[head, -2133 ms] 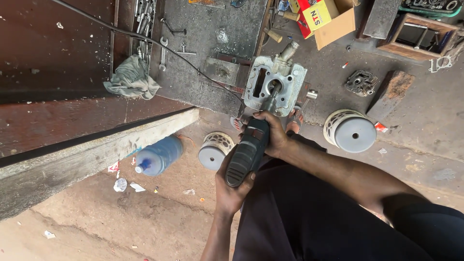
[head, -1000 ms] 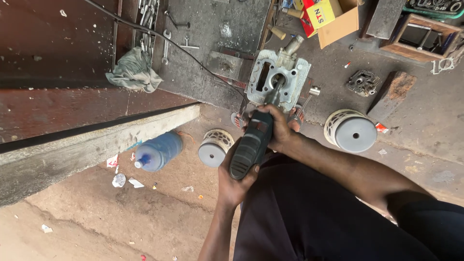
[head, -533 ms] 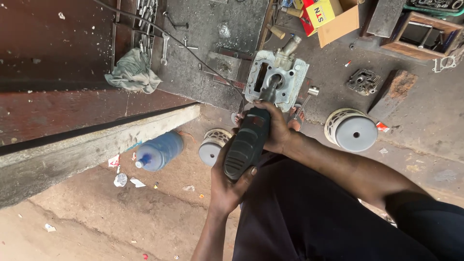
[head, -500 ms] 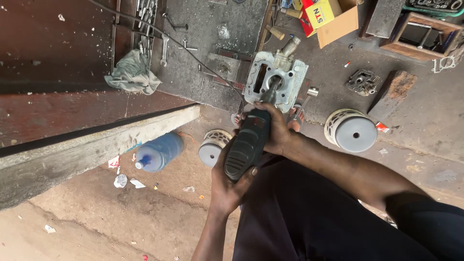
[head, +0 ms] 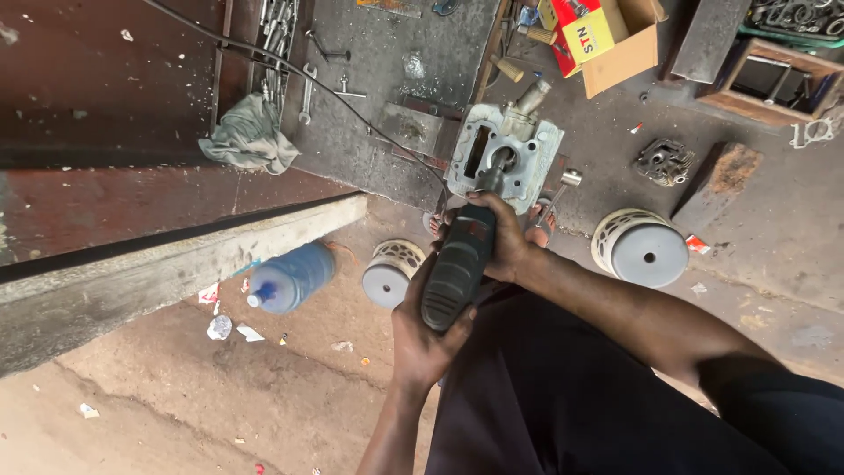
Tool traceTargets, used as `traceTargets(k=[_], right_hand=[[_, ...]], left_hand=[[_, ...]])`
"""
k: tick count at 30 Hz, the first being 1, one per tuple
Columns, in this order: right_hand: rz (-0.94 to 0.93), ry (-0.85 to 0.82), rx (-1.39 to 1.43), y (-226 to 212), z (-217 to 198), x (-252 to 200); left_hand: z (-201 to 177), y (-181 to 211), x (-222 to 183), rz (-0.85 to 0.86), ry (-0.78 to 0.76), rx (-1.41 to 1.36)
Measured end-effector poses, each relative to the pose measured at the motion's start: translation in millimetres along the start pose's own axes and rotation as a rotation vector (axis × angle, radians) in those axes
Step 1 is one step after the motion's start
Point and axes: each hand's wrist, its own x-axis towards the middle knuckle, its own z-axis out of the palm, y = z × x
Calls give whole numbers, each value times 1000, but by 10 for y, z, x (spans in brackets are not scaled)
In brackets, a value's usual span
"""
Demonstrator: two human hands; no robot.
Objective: Cleaning and repairing a motorcycle engine cylinder head by grinding the valves with a power drill and attachment.
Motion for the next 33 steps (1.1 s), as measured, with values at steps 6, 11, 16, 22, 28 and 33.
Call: traceTargets(k=[6, 11, 16, 22, 28, 33], right_hand=[[-100, 4, -35, 18, -63, -74], [-41, -90, -41, -53, -159, -8], [41, -92, -13, -177, -283, -137], [-5, -120, 167, -199, -230, -236], [-38, -205, 266, -272, -470, 77], [-70, -36, 166, -379, 100, 77]], left_hand=[[50, 105, 24, 36, -73, 135], [119, 233, 75, 51, -11, 314], [312, 456, 110, 90, -63, 599], [513, 1027, 342, 108, -299, 1036], [298, 1393, 873, 185, -370, 1116], [-138, 1513, 1224, 6, -509, 871]])
